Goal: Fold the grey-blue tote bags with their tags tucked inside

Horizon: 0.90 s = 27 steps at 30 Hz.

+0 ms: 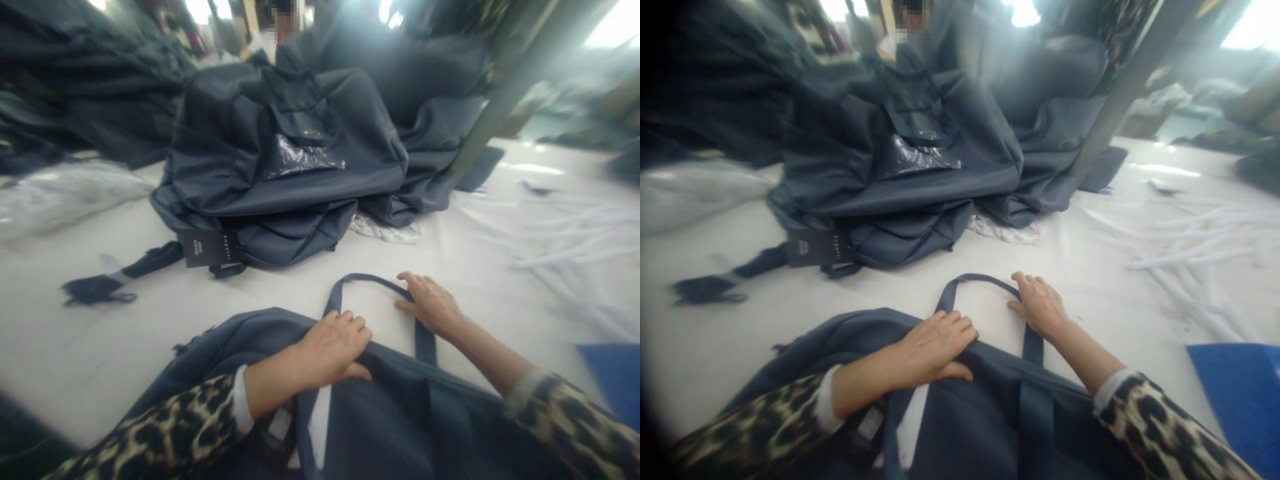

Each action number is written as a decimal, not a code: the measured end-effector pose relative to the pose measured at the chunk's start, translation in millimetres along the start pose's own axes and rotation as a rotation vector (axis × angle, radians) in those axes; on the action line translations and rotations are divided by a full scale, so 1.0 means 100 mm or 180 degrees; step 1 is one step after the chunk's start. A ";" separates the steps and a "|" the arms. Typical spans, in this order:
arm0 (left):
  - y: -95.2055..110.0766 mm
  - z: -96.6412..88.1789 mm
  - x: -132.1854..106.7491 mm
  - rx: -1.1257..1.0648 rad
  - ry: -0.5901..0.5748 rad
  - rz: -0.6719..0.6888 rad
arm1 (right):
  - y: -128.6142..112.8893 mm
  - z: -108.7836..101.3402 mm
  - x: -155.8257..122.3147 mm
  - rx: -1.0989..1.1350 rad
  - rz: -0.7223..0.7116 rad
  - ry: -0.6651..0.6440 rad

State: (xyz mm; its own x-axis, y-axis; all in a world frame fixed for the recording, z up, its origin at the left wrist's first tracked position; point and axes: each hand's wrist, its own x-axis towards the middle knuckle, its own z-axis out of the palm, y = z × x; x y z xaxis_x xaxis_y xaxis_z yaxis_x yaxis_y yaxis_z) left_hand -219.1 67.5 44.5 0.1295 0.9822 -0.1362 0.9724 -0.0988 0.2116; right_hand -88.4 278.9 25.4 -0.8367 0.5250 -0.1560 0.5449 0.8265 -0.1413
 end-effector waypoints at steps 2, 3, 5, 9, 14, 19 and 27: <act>-0.01 0.01 -0.01 0.0013 0.0032 -0.0008 | 0.05 -0.04 0.07 0.0024 0.0078 -0.0067; -0.01 0.02 -0.02 0.0009 0.0064 0.0001 | 0.05 -0.08 0.08 0.0016 0.0091 -0.0060; -0.02 0.04 -0.03 0.0000 0.0132 0.0046 | -0.03 -0.19 -0.02 0.0041 -0.0077 0.0128; -0.03 0.08 -0.04 0.0016 0.0173 0.0134 | -0.45 -0.32 -0.64 0.0501 -0.1244 0.0462; -0.03 0.08 -0.06 -0.0021 0.0271 0.0151 | -0.89 -0.02 -1.58 0.0603 -0.1742 0.0152; -0.06 0.06 -0.06 -0.0217 0.0274 0.0134 | -0.90 0.24 -1.89 0.0738 -0.2089 0.0269; -0.03 -0.44 -0.35 -0.1484 0.0828 0.0332 | -0.89 0.20 -1.94 0.1003 -0.1891 0.0262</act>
State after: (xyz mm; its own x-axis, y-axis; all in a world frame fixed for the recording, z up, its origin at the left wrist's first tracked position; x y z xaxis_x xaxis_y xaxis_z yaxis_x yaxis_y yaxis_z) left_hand -235.7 40.4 91.6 0.1107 0.9839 0.1401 0.7599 -0.1746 0.6261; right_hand 26.2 99.3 49.1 -0.9937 0.0238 0.1093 -0.0294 0.8873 -0.4602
